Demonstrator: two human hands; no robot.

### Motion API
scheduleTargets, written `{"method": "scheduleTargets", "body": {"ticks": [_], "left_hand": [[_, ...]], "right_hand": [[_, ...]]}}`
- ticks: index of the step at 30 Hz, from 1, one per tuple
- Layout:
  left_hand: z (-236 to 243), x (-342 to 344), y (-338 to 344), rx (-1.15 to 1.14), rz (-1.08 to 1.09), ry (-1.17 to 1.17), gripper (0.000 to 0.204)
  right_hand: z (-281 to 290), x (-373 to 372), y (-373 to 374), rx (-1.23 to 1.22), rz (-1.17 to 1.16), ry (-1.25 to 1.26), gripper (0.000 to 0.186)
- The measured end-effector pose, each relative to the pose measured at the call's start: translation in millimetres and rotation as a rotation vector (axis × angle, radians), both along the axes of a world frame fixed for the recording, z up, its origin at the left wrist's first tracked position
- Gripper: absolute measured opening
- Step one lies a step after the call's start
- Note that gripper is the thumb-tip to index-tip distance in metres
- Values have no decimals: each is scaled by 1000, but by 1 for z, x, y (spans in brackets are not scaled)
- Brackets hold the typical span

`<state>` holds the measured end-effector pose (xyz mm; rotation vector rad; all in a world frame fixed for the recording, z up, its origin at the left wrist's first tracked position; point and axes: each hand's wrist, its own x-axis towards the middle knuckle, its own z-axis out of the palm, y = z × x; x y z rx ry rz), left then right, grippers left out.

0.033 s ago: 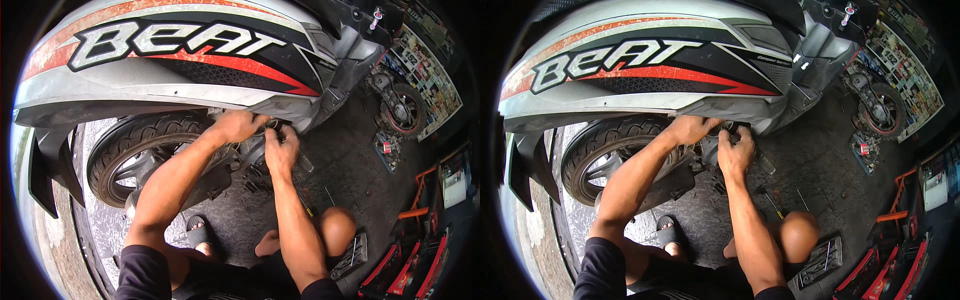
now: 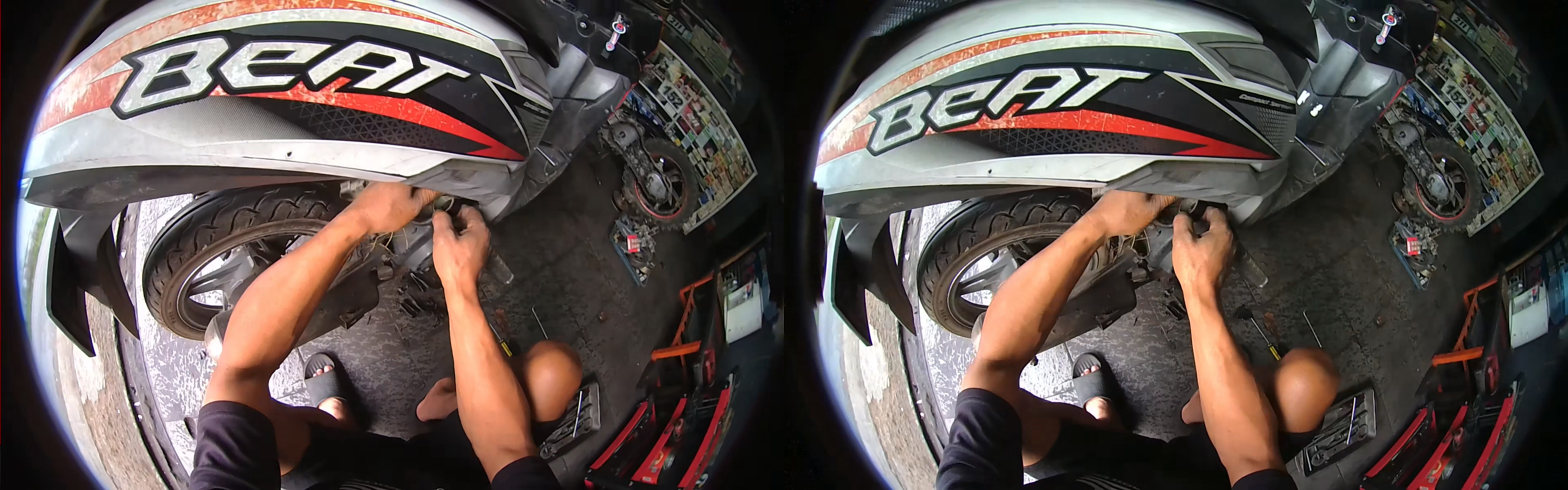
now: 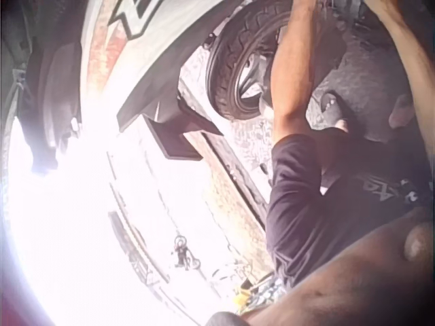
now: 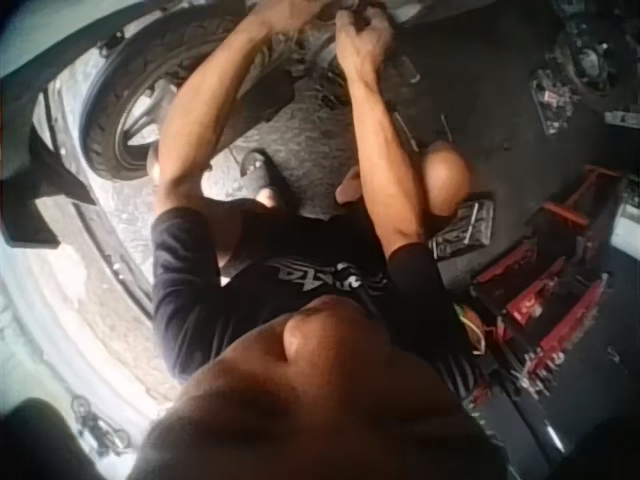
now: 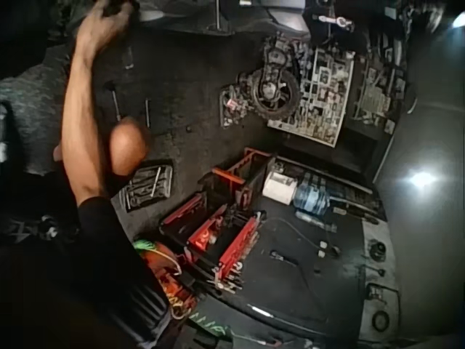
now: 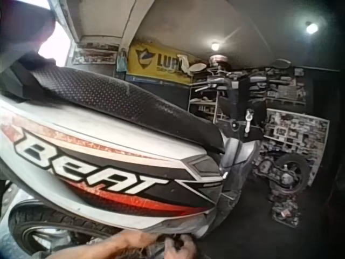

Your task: The person is repairing or inspecting the electrical wiring of a motorcycle engine.

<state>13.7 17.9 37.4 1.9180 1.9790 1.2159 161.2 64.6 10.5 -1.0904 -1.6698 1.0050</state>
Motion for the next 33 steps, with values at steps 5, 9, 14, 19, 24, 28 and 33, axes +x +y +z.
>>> {"method": "scheduleTargets", "body": {"ticks": [5,9,14,19,24,28,33], "left_hand": [[20,-9,1,-389,16,-49,33],[-7,-11,7,34,-79,-38,33],[1,-9,8,-151,-68,-168,30],[10,-9,-2,-260,-121,-273,34],[5,-2,-15,-245,31,175,43],[-5,-2,-22,-111,27,378,41],[-17,7,-34,61,49,515,42]], "right_hand": [[11,-3,5,-30,46,-223,36],[-15,-6,10,-63,152,51,41],[-26,-11,8,-41,43,136,40],[-2,13,-6,-148,60,196,30],[10,30,-4,-10,21,-17,29],[3,35,6,41,19,-8,28],[10,31,2,-94,52,158,18]]}}
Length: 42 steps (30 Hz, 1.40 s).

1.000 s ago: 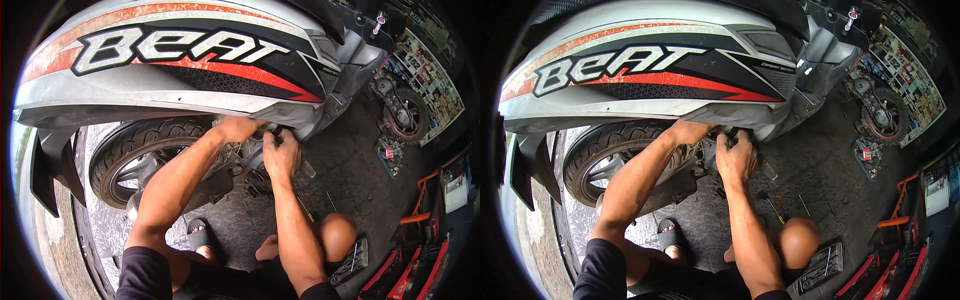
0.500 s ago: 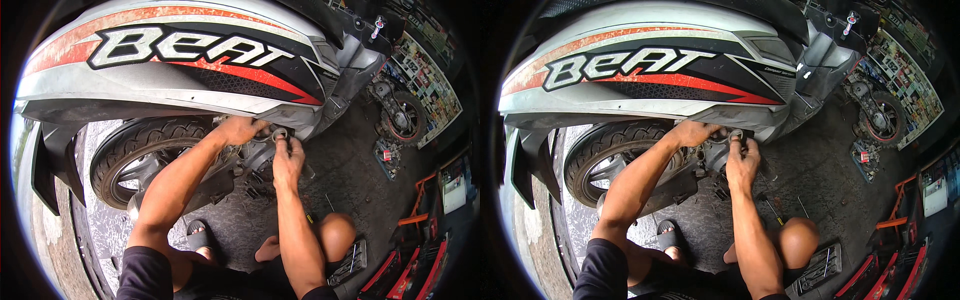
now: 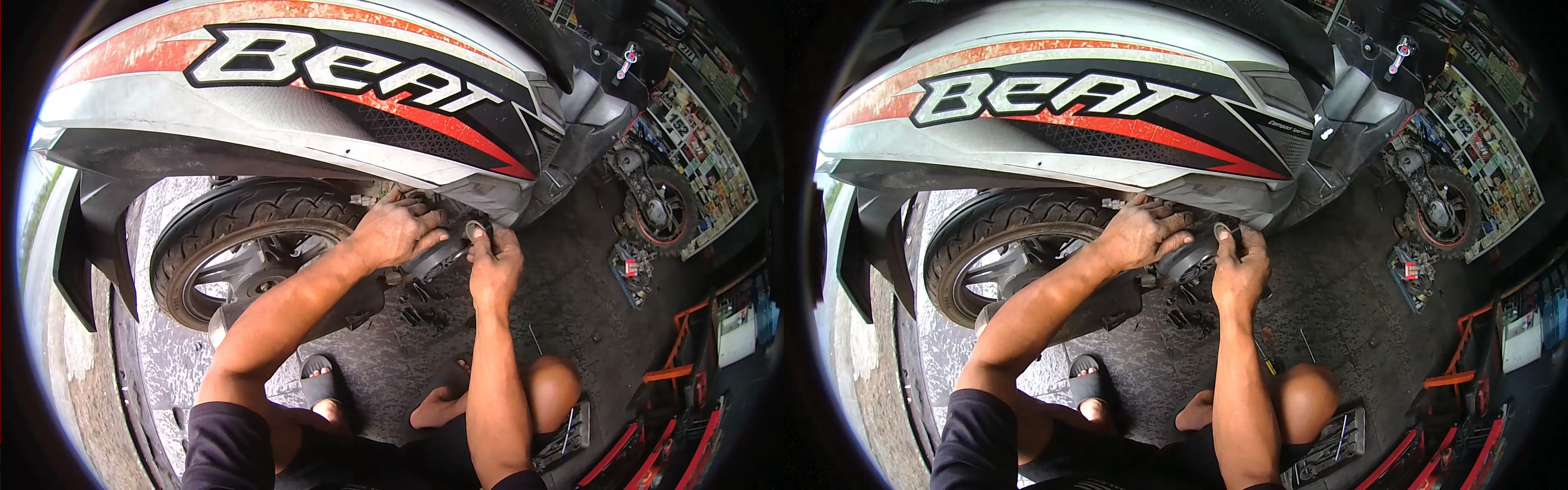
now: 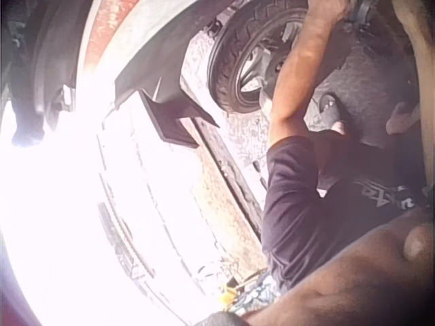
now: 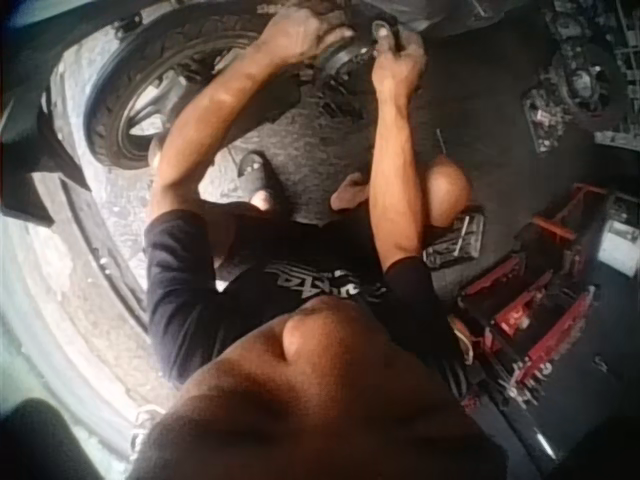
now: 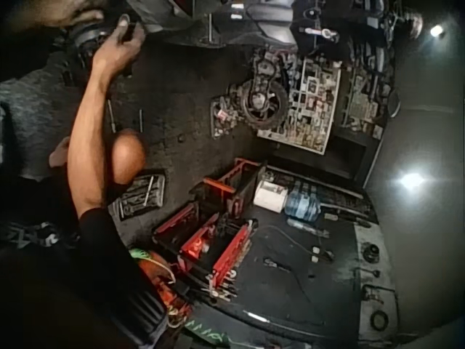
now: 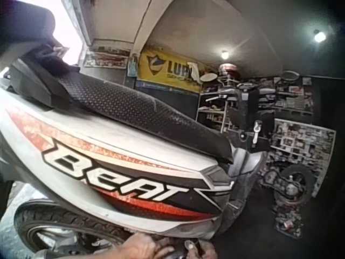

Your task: The person is repairing or inspecting the electrical wiring of a motorcycle engine.

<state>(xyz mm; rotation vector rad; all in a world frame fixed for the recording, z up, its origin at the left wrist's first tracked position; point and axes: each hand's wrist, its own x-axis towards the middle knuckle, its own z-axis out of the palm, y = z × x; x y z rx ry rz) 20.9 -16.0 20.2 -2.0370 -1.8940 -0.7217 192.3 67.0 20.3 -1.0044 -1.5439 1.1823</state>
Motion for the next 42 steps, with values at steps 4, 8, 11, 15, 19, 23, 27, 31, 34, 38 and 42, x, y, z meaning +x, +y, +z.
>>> {"method": "scheduleTargets", "body": {"ticks": [4,8,11,15,19,23,27,31,34,38,42], "left_hand": [[-1,-5,4,-174,9,-341,40],[26,-10,2,-464,-22,-819,34],[28,-18,8,-529,-82,-871,34],[22,-17,7,-484,-77,-869,35],[15,-4,-7,-158,-95,-717,24],[7,0,-14,-78,-55,-363,22],[8,18,-18,22,3,-207,29],[-3,21,-17,75,59,-96,22],[0,19,-19,-4,55,-246,17],[-2,17,-17,68,-5,-295,15],[-6,13,-16,135,-74,-99,17]], "right_hand": [[-14,2,11,135,26,30,22],[-2,4,4,1,82,79,21],[-3,6,4,-30,101,125,26],[-3,6,4,-37,145,147,25],[-2,6,7,-8,149,128,26],[-1,6,9,3,172,127,27],[-1,8,11,14,176,109,28],[0,6,8,16,184,123,30],[1,6,7,28,156,104,31],[-1,4,4,24,116,71,33],[-6,1,1,34,94,149,34]]}}
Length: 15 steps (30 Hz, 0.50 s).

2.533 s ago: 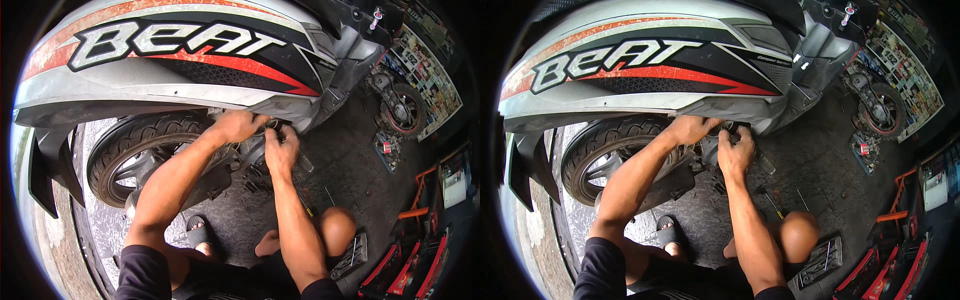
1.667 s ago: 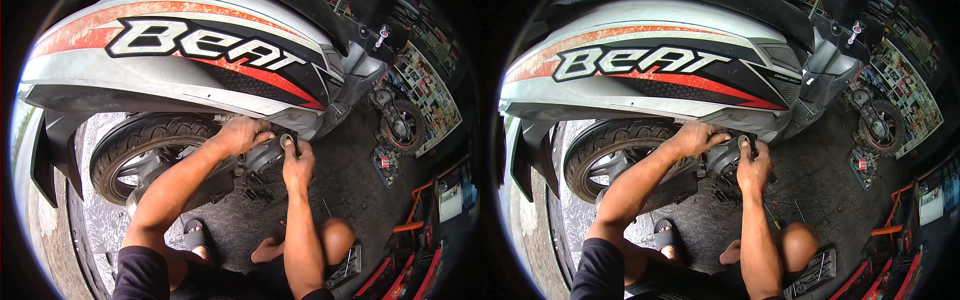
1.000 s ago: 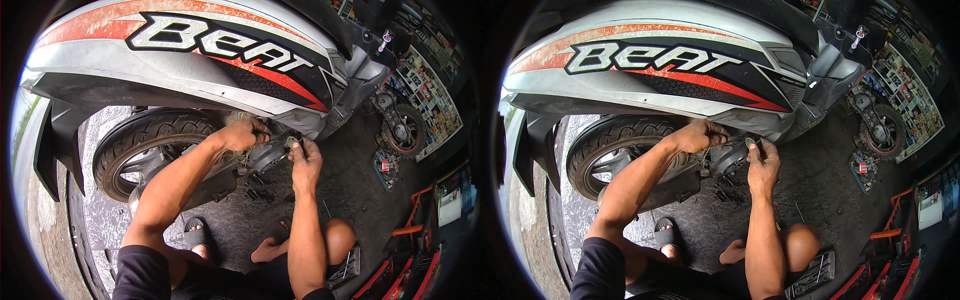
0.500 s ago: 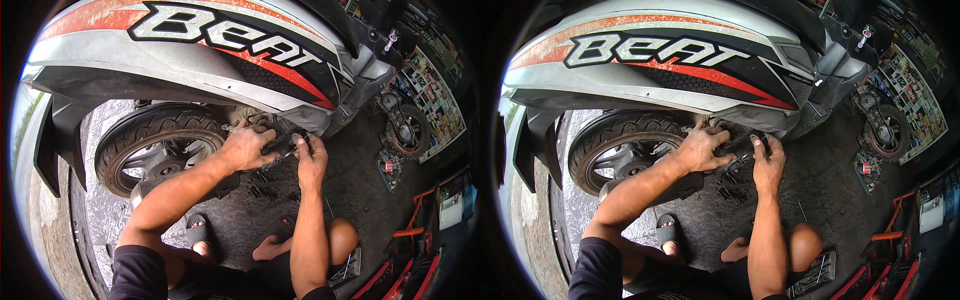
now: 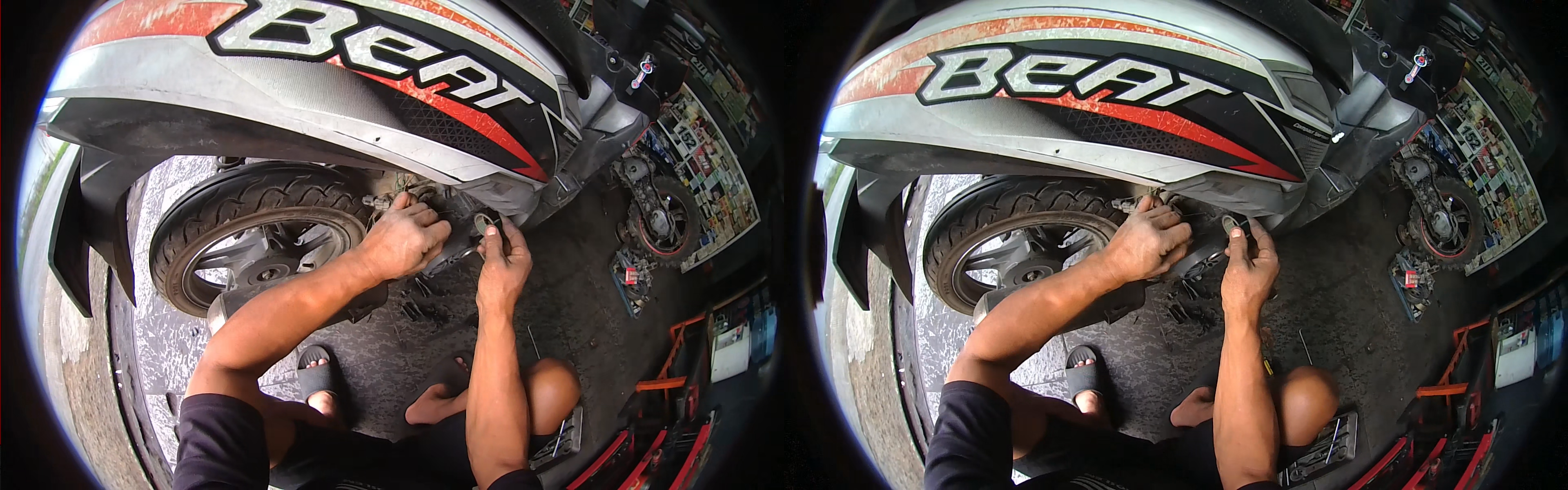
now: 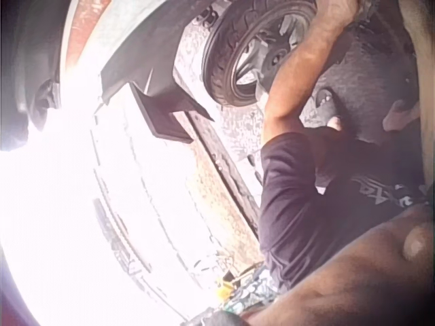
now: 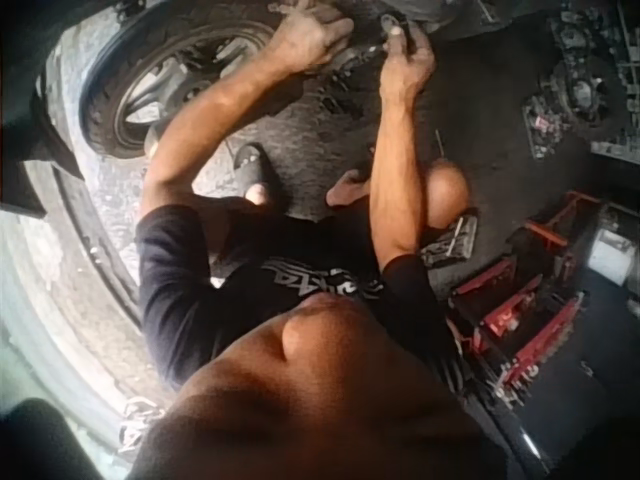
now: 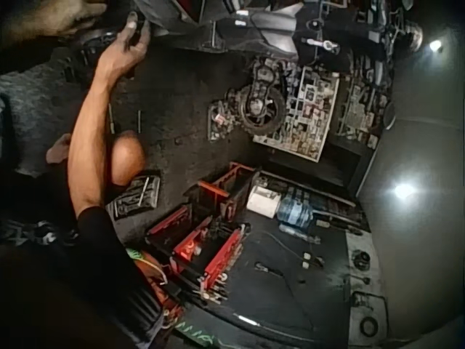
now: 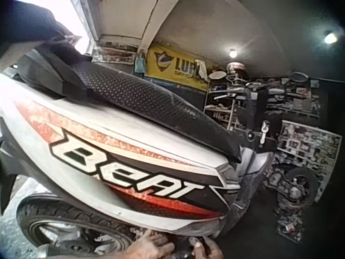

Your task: The person is repairing or inspecting the electrical wiring of a motorcycle engine.

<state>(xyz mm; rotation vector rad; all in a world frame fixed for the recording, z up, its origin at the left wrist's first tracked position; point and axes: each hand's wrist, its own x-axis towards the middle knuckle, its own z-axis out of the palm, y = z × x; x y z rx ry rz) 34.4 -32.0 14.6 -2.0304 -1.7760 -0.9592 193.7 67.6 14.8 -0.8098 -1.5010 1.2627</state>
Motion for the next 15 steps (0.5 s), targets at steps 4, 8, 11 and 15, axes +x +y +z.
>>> {"method": "scheduleTargets", "body": {"ticks": [4,8,11,15], "left_hand": [[-9,-2,1,46,-51,182,20],[-13,-3,-1,20,-37,206,20],[-11,-2,0,31,-61,210,20],[-1,-4,1,63,-72,118,22]], "right_hand": [[-4,0,3,196,1,-77,31],[1,-4,-6,73,31,10,29],[-6,-7,1,340,-30,-80,29],[-3,-8,-8,171,15,-90,30]]}}
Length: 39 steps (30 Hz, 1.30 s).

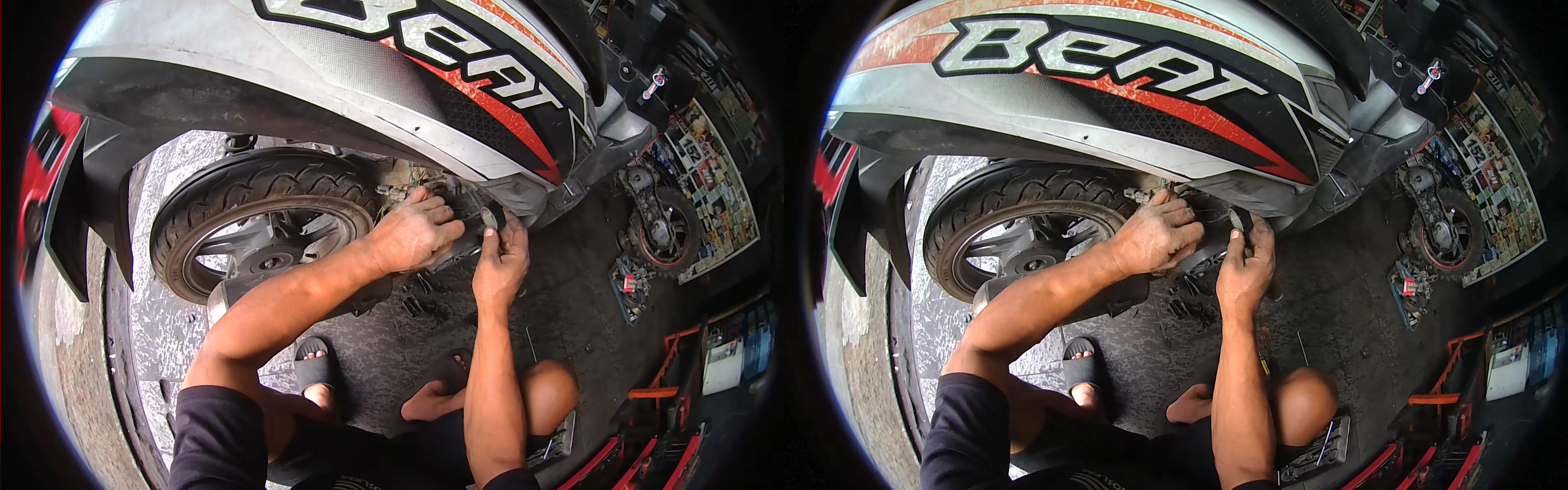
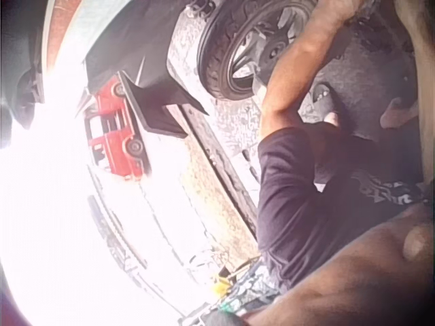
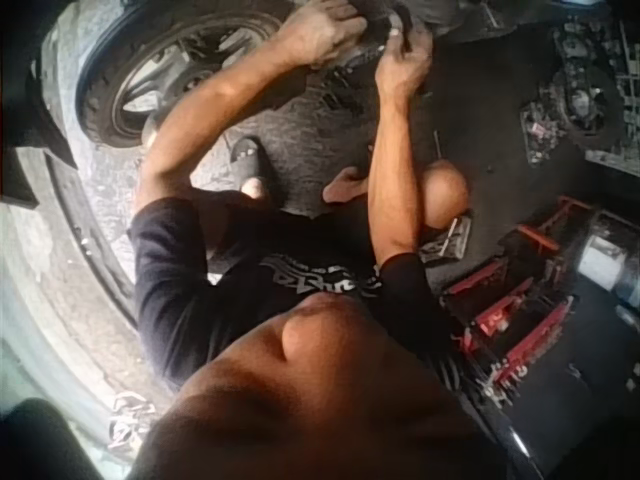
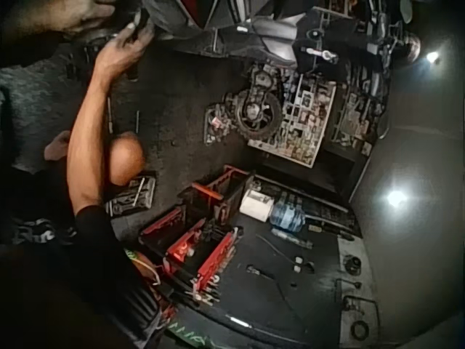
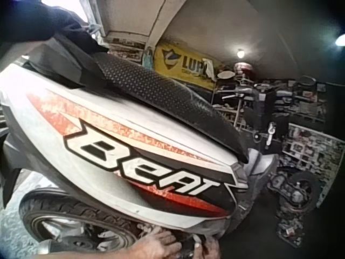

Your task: The person is repairing or inspecting the electrical wiring of a motorcycle engine.

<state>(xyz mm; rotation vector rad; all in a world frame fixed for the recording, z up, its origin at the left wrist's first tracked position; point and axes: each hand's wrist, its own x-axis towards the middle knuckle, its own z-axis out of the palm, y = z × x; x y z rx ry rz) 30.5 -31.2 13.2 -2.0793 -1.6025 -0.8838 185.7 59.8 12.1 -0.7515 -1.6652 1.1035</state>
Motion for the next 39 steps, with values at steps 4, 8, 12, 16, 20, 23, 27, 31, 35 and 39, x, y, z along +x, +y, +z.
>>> {"method": "scheduleTargets", "body": {"ticks": [4,8,12,16,20,23,27,31,35,39], "left_hand": [[0,2,2,51,2,-1,17],[0,2,1,50,-19,19,18],[-3,1,0,51,-18,30,19],[13,3,3,134,-15,13,20],[16,4,6,78,-22,-58,21],[16,1,9,23,-43,-68,21],[18,-2,13,-9,-86,-131,20],[29,-4,20,-121,-126,-356,18],[30,-8,28,-197,-56,-503,20],[27,-13,31,-234,-25,-549,22]], "right_hand": [[-14,-5,5,92,-52,95,30],[-7,-15,-4,-42,-235,343,21],[-6,-5,6,-126,-65,99,29],[-16,-1,10,10,56,132,29],[-18,-1,13,245,40,84,32],[-17,2,18,533,100,-73,25],[-7,4,18,645,164,-113,26],[8,8,24,745,196,-230,26],[-5,7,28,369,221,27,29],[-16,6,8,276,-165,-140,22]]}}
